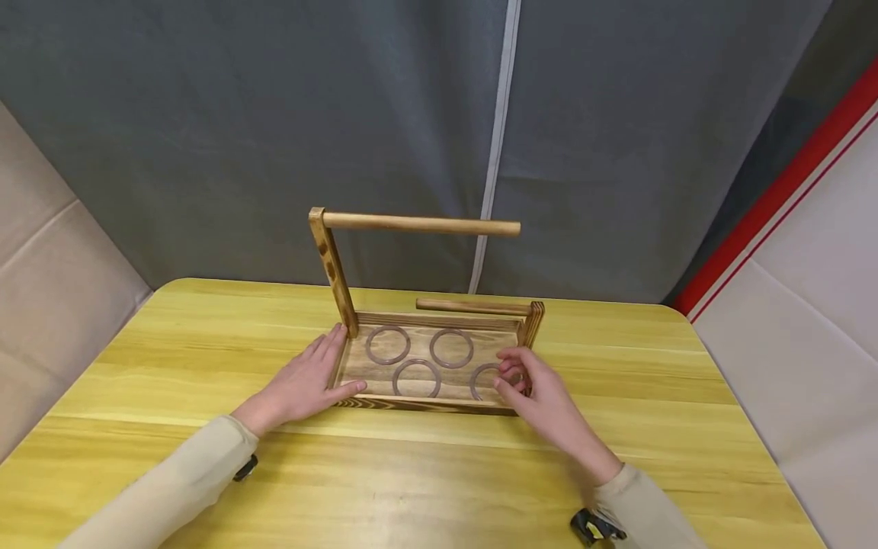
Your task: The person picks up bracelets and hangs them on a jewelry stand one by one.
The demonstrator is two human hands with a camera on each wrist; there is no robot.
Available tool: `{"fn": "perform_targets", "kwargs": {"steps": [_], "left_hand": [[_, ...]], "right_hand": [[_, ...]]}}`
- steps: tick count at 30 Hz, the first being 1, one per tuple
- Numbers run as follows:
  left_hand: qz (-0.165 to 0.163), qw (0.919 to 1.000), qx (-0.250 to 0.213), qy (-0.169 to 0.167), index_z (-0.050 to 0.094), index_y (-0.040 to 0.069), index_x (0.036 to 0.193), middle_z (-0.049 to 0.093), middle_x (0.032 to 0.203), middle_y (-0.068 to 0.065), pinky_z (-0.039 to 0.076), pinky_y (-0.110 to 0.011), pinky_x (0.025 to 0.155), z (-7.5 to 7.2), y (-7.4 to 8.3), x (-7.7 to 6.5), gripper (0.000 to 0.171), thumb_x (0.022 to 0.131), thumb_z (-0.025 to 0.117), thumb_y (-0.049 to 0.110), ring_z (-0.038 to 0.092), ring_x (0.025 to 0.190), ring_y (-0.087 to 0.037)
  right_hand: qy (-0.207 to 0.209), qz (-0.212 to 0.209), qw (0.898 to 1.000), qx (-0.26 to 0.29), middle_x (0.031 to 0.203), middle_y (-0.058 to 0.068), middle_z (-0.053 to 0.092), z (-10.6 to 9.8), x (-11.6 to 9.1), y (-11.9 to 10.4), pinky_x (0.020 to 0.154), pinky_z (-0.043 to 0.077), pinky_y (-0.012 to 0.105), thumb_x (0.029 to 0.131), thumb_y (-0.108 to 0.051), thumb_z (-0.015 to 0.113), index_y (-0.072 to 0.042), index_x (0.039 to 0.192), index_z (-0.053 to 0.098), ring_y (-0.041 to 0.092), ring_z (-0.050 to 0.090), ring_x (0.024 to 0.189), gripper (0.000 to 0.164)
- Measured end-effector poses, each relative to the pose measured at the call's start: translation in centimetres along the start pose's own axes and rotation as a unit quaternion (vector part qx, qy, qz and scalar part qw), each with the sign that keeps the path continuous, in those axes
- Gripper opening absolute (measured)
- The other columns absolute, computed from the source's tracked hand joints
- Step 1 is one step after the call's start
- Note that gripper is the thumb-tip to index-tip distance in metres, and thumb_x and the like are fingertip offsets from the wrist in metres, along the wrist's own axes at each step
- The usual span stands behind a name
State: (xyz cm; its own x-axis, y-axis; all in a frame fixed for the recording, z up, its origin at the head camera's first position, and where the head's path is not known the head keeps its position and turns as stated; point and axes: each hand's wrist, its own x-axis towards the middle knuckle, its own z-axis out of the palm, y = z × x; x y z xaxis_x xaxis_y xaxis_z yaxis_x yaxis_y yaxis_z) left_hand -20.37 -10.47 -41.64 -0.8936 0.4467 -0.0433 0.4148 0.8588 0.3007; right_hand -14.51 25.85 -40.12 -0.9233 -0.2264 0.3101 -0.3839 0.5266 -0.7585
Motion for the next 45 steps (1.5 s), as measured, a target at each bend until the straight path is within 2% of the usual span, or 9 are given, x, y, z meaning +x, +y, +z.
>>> {"fn": "perform_targets", "kwargs": {"steps": [7,14,22,27,34,38,43,45], "left_hand": [[0.003,0.9999,-0.014,-0.001,0.002,0.000,0.153,0.003,0.159,-0.019,0.023,-0.057,0.111,0.2,-0.1,0.0,0.108,0.087,0.040,0.076,0.018,0.140,-0.045],[0.005,0.9995,-0.030,-0.004,-0.002,0.000,0.153,0.002,0.159,-0.019,0.020,-0.058,0.111,0.3,-0.2,-0.1,0.109,0.086,0.041,0.076,0.017,0.140,-0.045],[-0.001,0.9984,-0.054,-0.018,-0.005,0.001,0.153,-0.001,0.159,-0.019,0.014,-0.059,0.112,0.1,-0.4,0.1,0.111,0.086,0.049,0.071,0.013,0.142,-0.042],[0.000,0.9976,-0.065,-0.023,-0.005,0.002,0.153,-0.001,0.159,-0.018,0.013,-0.059,0.112,0.1,-0.5,0.2,0.112,0.086,0.053,0.070,0.012,0.143,-0.040],[0.007,0.9970,-0.075,-0.015,-0.001,0.000,0.153,0.002,0.159,-0.018,0.014,-0.059,0.112,0.3,-0.7,0.1,0.113,0.084,0.055,0.069,0.013,0.143,-0.038],[0.007,0.9967,-0.080,-0.010,0.000,0.000,0.153,0.003,0.159,-0.019,0.014,-0.059,0.112,0.3,-0.7,0.1,0.112,0.084,0.057,0.068,0.014,0.143,-0.038],[0.007,0.9964,-0.084,-0.012,0.000,0.000,0.153,0.003,0.159,-0.019,0.014,-0.058,0.112,0.1,-0.7,0.0,0.113,0.084,0.057,0.068,0.014,0.143,-0.038],[0.008,0.9961,-0.087,-0.012,0.000,0.000,0.153,0.004,0.159,-0.019,0.014,-0.058,0.112,0.1,-0.7,0.0,0.113,0.084,0.058,0.067,0.013,0.143,-0.037]], "right_hand": [[-0.021,-0.015,1.000,0.009,0.102,0.013,0.062,0.9,1.2,-0.6,0.065,0.051,0.025,0.092,-0.003,0.065,0.004,0.122,0.055,0.016,0.059,0.085,0.032],[-0.050,-0.006,0.999,0.009,0.104,0.014,0.061,1.7,2.2,-0.7,0.069,0.053,0.028,0.092,-0.005,0.065,0.003,0.125,0.055,0.021,0.059,0.088,0.035],[-0.069,-0.017,0.997,-0.015,0.113,0.020,0.059,2.2,3.5,-0.6,0.077,0.055,0.042,0.090,-0.001,0.066,0.006,0.128,0.054,0.033,0.062,0.096,0.041],[-0.084,-0.026,0.995,-0.036,0.121,0.024,0.057,2.6,4.4,-0.5,0.079,0.055,0.046,0.088,0.000,0.067,0.007,0.131,0.052,0.037,0.060,0.101,0.046],[-0.102,-0.014,0.992,-0.076,0.127,0.023,0.056,3.3,5.6,-0.5,0.086,0.050,0.053,0.089,-0.009,0.069,0.001,0.137,0.049,0.039,0.057,0.108,0.053],[-0.110,-0.007,0.991,-0.080,0.131,0.020,0.054,3.8,6.3,-0.5,0.087,0.048,0.052,0.088,-0.011,0.069,-0.002,0.139,0.049,0.036,0.055,0.110,0.055],[-0.124,-0.002,0.990,-0.074,0.139,0.019,0.049,4.3,7.1,-0.2,0.099,0.041,0.053,0.088,-0.012,0.068,-0.002,0.137,0.051,0.037,0.047,0.124,0.054],[-0.129,0.004,0.989,-0.074,0.139,0.019,0.049,4.5,7.3,0.0,0.100,0.041,0.053,0.087,-0.013,0.068,-0.002,0.136,0.053,0.037,0.047,0.125,0.052]]}}
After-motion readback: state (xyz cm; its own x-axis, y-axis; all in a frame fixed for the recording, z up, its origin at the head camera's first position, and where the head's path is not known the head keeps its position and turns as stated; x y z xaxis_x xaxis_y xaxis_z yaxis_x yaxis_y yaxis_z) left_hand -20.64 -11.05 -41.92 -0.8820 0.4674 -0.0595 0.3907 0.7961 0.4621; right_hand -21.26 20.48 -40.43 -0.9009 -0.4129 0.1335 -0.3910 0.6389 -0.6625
